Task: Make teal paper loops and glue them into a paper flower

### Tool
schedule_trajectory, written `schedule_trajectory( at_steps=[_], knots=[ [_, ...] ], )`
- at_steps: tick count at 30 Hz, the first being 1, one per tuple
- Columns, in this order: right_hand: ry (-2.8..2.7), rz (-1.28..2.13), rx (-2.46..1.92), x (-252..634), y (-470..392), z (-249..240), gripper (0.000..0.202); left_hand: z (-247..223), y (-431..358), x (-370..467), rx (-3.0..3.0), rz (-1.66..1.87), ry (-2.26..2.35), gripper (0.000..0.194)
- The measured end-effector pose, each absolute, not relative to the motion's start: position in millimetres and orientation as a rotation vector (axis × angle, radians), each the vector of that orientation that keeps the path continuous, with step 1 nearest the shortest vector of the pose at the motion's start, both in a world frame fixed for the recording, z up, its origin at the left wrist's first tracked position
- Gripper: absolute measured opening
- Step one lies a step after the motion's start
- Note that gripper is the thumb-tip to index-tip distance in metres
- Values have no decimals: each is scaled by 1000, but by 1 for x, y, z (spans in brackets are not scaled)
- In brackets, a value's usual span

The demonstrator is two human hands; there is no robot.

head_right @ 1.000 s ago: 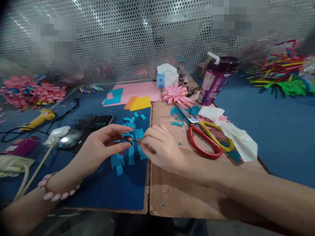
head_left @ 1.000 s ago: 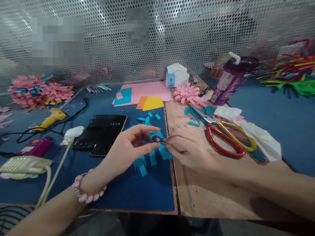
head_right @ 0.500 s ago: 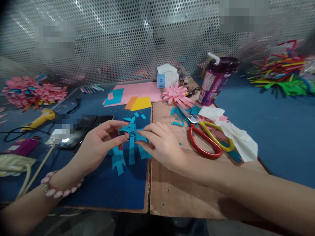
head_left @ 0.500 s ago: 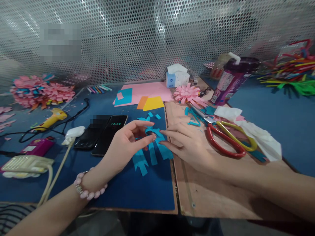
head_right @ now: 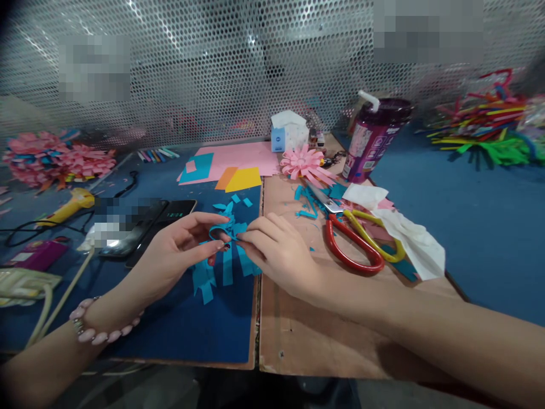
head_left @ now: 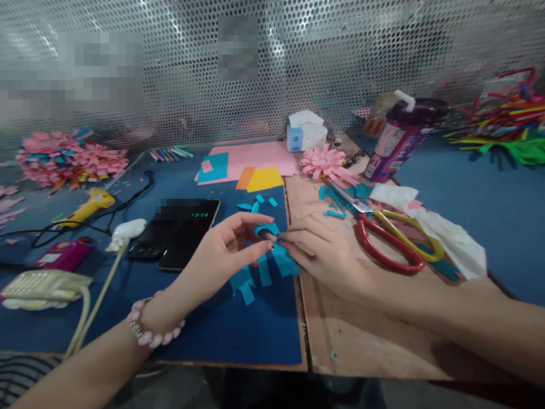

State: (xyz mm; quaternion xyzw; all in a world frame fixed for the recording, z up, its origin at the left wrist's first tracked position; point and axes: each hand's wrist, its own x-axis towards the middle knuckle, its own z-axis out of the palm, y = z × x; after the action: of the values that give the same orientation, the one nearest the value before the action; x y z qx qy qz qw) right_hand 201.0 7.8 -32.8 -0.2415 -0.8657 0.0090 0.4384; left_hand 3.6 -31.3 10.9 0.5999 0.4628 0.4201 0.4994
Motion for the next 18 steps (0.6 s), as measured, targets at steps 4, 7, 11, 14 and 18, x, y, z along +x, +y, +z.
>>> schedule_trajectory(
  at_steps=[4, 7, 11, 14, 18],
  knots=[
    [-2164, 11, -608, 203, 6, -33, 12, 12, -30, 5, 1359, 1000, 1087, 27],
    [-2160, 7, -590, 204, 4, -34, 11, 10, -30, 4, 1307, 1004, 1079, 25],
    [-2165, -20, -557, 204, 3, -33, 12, 10, -30, 4, 1368, 969, 1146, 24],
    [-2180, -65, -532, 203, 4, -32, 13, 11, -30, 5, 1391, 951, 1163, 24],
    [-2148, -17, -541, 201, 6, -29, 10, 12, -29, 4, 1392, 983, 1225, 26]
  ],
)
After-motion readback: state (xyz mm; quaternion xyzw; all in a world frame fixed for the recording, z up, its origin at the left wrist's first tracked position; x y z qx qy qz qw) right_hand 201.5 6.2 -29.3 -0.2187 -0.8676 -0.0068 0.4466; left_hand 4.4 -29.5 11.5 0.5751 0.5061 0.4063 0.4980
